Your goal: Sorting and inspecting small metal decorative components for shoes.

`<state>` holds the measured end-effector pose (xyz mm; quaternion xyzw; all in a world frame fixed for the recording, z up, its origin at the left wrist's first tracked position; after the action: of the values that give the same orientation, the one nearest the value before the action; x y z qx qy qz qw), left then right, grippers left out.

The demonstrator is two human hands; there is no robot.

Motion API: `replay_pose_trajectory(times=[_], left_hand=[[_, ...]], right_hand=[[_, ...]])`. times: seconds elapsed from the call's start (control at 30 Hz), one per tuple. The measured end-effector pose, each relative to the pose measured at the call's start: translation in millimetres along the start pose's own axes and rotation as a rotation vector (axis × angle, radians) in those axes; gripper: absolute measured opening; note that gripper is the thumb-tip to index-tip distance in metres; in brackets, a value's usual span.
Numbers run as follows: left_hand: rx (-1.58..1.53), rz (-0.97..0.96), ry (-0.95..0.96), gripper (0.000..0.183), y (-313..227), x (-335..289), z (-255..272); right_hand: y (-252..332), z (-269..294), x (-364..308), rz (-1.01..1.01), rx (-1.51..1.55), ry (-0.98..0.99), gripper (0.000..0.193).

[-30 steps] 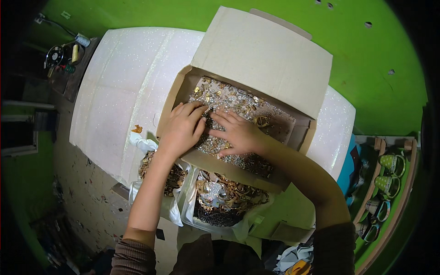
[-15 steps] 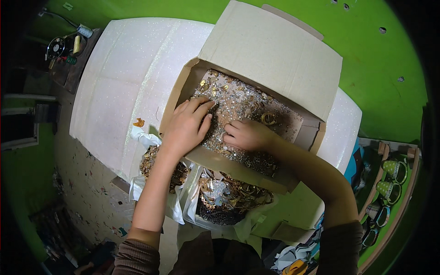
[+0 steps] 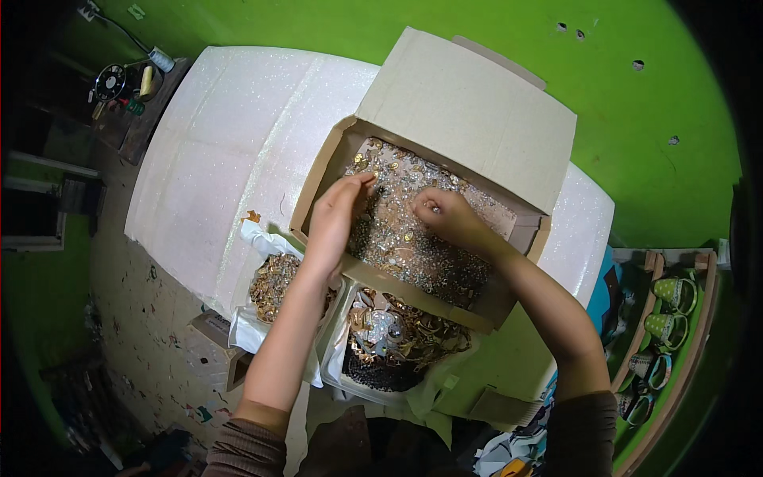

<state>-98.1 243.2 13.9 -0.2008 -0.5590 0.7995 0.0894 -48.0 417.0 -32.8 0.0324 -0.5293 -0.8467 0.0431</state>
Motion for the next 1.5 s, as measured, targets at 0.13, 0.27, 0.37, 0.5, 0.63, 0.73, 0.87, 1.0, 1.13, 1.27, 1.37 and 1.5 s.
replay_pose_trajectory(times=[0.13, 0.27, 0.37, 0.5, 0.63, 0.73, 0.87, 1.0, 1.13, 1.27, 1.37, 1.5], left_hand=[[-1.344, 0.565, 0.201, 0.046, 16, -14, -42], [-1.585, 0.582, 0.175, 0.047, 24, -21, -71], [-1.844, 0.461, 0.537, 0.041, 13, -26, -87], [-1.724, 0.605, 0.421, 0.039, 5, -31, -97], [-1.617, 0.669, 0.323, 0.037, 17, -32, -92], [-1.598, 0.727, 0.235, 0.036, 5, -36, -87], [-1.687, 0.822, 0.153, 0.036, 16, -33, -84], [-1.872, 0.577, 0.25, 0.039, 18, -23, -64], [-1.824, 0.617, 0.189, 0.04, 21, -25, -57], [-1.849, 0.599, 0.263, 0.04, 20, -26, -60], [-1.766, 0.555, 0.234, 0.041, 21, -26, -59], [-1.798, 0.567, 0.25, 0.04, 24, -25, -60]], right_hand=[[40, 11, -6, -0.511, 0.42, 0.18, 0.018], [77, 20, 1, -0.226, 0.192, 0.254, 0.017], [105, 18, 4, 0.09, -0.078, 0.286, 0.015], [113, 13, -2, 0.179, -0.298, 0.356, 0.018], [124, 18, 1, 0.189, -0.262, 0.407, 0.021], [130, 30, 2, 0.207, -0.223, 0.423, 0.024], [120, 49, 1, 0.239, -0.147, 0.243, 0.025], [64, 51, -24, -0.015, -0.786, 0.149, 0.038], [28, 16, -62, -0.066, -0.75, 0.424, 0.049], [28, -18, -76, 0.373, -0.742, 0.472, 0.046], [28, -31, -78, 0.61, -0.805, 0.38, 0.039], [25, -44, -79, 0.663, -0.738, 0.375, 0.026]])
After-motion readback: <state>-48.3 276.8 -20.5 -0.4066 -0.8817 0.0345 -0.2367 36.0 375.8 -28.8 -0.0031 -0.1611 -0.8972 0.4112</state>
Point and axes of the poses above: each hand's wrist, its own x-axis towards the middle knuckle, its own z-axis out of the back of the hand, y = z × x, the point moved 6 cm from there along x, towards the middle knuckle, and after that the axes turned 3 degrees about z, right-handed, at the moved point
